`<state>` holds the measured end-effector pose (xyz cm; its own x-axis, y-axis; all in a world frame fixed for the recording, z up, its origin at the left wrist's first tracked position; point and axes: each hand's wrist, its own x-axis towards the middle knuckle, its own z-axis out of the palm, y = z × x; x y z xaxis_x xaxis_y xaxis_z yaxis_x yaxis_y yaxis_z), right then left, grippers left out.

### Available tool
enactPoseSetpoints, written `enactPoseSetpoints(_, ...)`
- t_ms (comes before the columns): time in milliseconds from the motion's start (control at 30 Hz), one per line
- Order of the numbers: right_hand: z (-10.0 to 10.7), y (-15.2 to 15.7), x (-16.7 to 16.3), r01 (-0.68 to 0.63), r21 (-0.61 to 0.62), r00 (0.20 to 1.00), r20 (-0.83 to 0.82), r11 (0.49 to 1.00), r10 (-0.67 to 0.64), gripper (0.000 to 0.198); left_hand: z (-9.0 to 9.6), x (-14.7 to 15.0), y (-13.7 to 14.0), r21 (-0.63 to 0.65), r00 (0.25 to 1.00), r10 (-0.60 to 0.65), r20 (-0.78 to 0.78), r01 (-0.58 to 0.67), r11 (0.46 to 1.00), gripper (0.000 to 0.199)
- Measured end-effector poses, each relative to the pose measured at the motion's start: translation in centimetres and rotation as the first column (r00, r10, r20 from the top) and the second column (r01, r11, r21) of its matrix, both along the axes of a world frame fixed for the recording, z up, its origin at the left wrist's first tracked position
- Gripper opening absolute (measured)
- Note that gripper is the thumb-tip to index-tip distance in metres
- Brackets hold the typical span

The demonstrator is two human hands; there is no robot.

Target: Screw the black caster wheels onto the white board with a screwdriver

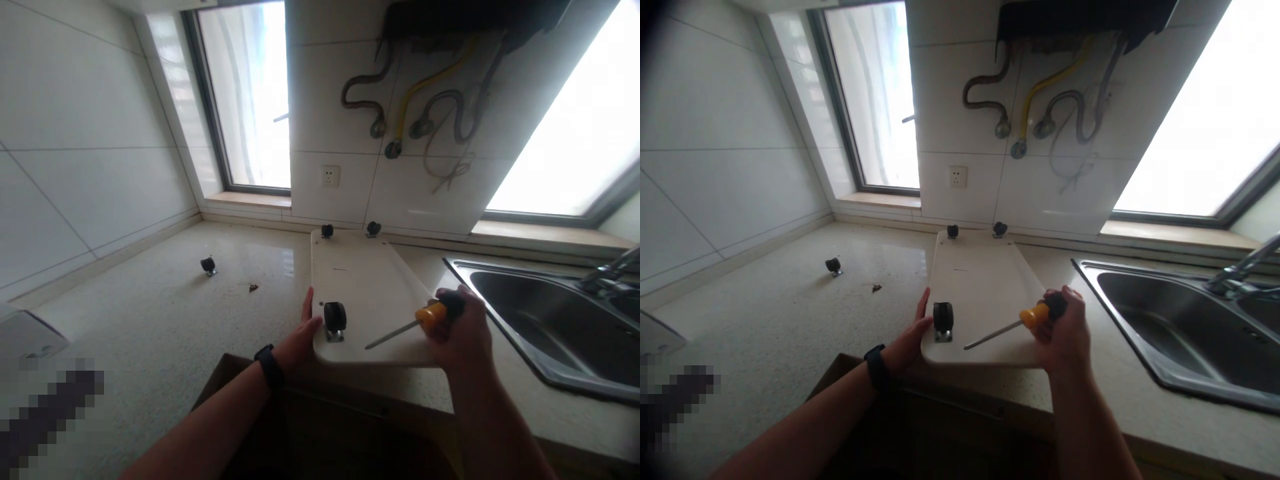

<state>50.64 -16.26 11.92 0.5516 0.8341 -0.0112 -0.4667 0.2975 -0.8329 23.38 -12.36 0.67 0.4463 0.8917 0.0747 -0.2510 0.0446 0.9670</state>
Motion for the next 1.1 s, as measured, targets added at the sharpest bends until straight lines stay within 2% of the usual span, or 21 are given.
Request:
enactPoseSetpoints(100, -1.3, -0.7, -0.6, -0.010, 0.002, 0.997, -0.071, 1.000, 0.010, 0.034, 0.3, -1.2, 0.0, 0.142, 0.973, 0.106, -0.205, -0.078, 0.987, 0.090)
enactPoseSetpoints(167, -1.3, -1.1, -0.6, -0.033, 0.023, 0.993, -0.116, 0.999, 0.035, 0.034, 0.5, -3.0, 0.2, 0.319, 0.899, 0.231, -0.373, -0.110, 0.941, 0.075)
enactPoseSetpoints(233, -1.0, -1.1, -0.4, -0.065, 0.030, 0.986, -0.152, 0.997, 0.069, 0.033, 0.7, -5.5, 1.0, 0.519, 0.750, 0.403, -0.524, -0.094, 0.850, 0.062)
enactPoseSetpoints(300, -0.8, -1.1, -0.3, -0.079, 0.032, 0.981, -0.175, 0.996, 0.084, 0.033, 0.8, -8.5, 2.3, 0.685, 0.476, 0.618, -0.626, -0.042, 0.727, 0.055)
enactPoseSetpoints(333, -0.8, -1.0, -0.3, -0.076, 0.035, 0.980, -0.183, 0.996, 0.081, 0.033, 0.8, -10.0, 3.1, 0.704, 0.407, 0.659, -0.633, -0.052, 0.708, 0.053)
enactPoseSetpoints(433, -1.0, -0.9, -0.3, -0.064, 0.035, 0.977, -0.199, 0.997, 0.070, 0.033, 0.4, -14.0, 5.4, 0.726, 0.267, 0.712, -0.649, -0.064, 0.685, 0.041)
enactPoseSetpoints(567, -1.1, -0.8, -0.2, -0.077, 0.022, 0.976, -0.201, 0.997, 0.080, 0.033, -0.6, -16.8, 7.6, 0.724, 0.118, 0.727, -0.677, -0.074, 0.686, 0.036)
enactPoseSetpoints(700, -0.9, -0.9, -0.1, -0.076, -0.001, 0.976, -0.205, 0.997, 0.074, 0.030, -1.4, -17.3, 9.0, 0.712, 0.053, 0.715, -0.697, -0.072, 0.699, 0.035)
enactPoseSetpoints(933, -0.5, -1.1, -0.5, -0.075, -0.083, 0.975, -0.217, 0.994, 0.055, 0.029, -1.9, -17.6, 9.8, 0.715, 0.025, 0.717, -0.697, -0.058, 0.697, 0.032)
enactPoseSetpoints(1100, -0.7, -1.1, -0.4, -0.064, -0.087, 0.971, -0.237, 0.994, 0.042, 0.029, -2.2, -17.7, 9.9, 0.723, 0.028, 0.724, -0.690, -0.028, 0.690, 0.031)
